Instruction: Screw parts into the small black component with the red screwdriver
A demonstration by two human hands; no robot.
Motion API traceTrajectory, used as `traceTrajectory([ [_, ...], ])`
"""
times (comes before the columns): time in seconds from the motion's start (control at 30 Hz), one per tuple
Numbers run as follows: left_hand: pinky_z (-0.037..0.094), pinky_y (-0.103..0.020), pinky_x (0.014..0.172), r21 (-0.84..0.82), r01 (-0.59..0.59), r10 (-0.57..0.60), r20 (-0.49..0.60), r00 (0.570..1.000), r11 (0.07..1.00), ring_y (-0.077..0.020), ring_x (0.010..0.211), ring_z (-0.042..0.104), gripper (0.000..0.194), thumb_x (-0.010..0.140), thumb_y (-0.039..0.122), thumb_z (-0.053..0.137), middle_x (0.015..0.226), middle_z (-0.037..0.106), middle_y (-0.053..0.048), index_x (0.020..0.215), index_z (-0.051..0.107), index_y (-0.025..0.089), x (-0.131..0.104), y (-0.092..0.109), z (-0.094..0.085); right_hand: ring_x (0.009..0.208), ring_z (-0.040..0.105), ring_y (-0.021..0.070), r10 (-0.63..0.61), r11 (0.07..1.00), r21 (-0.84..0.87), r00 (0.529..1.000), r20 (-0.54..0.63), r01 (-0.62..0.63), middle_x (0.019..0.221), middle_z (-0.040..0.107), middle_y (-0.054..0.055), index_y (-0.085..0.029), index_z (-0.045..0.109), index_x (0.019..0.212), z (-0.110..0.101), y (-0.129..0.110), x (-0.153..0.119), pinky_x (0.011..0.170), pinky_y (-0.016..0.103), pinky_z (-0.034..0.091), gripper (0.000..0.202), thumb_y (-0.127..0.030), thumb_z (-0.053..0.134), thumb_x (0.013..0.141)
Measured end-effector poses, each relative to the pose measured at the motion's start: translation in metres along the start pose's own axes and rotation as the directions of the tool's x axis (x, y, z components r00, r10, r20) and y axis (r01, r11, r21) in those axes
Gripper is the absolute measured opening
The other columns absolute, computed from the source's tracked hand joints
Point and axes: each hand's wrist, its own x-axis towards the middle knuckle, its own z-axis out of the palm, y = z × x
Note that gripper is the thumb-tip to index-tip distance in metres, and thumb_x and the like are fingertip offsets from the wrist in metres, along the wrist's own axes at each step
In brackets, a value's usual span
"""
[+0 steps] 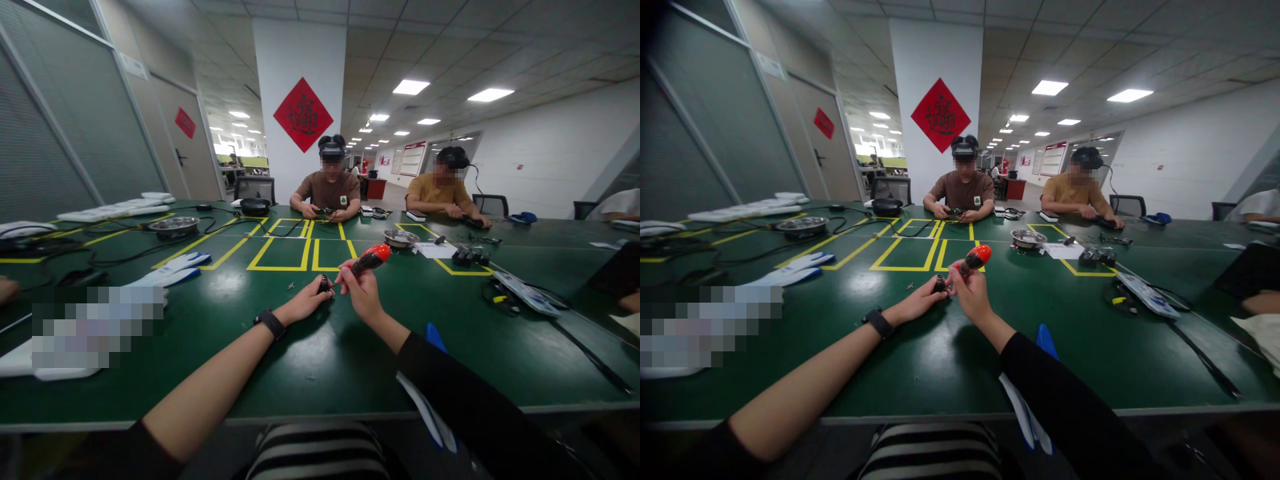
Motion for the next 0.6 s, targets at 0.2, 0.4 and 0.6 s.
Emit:
traceTrajectory([
  [0.2,0.041,-0.033,0.084,0.037,-0.012,0.012,-0.008,1.0,0.999,-0.0167,0.086,0.052,0.022,0.081,0.03,0.047,0.093,0.057,-0.002,0.098,0.047,0.016,-0.0012,0.0017,0.0005,0.046,0.048,0.0068,0.007,1.0,0.014,1.0,-0.003,-0.007,0.066,0.057,-0.002,-0.018,0.052,0.088,0.001,0.0012,0.0005,0.046,0.02,0.04,0.016,-0.034,0.049,0.084],
  [0.4,0.041,-0.034,0.088,0.044,-0.029,0.029,0.005,1.0,0.999,-0.0177,0.091,0.054,0.033,0.075,0.023,0.055,0.096,0.059,-0.002,0.106,0.045,0.016,-0.0007,-0.0048,0.0004,0.047,0.047,0.007,0.008,1.0,0.009,1.0,0.007,-0.008,0.065,0.056,-0.003,-0.019,0.051,0.087,0.0009,-0.0005,0.0001,0.047,0.02,0.04,0.016,-0.034,0.048,0.085],
  [0.6,0.04,-0.034,0.09,-0.016,-0.041,0.041,0.022,0.999,0.999,-0.0173,0.092,0.055,0.031,0.074,0.021,0.057,0.096,0.06,-0.003,0.104,0.048,0.016,0.0012,-0.0067,0.0003,0.045,0.046,0.0064,0.009,1.0,0.012,1.0,0.007,-0.009,0.065,0.056,-0.003,-0.018,0.052,0.087,0.0012,-0.0023,0.0,0.046,0.02,0.039,0.016,-0.034,0.048,0.085],
])
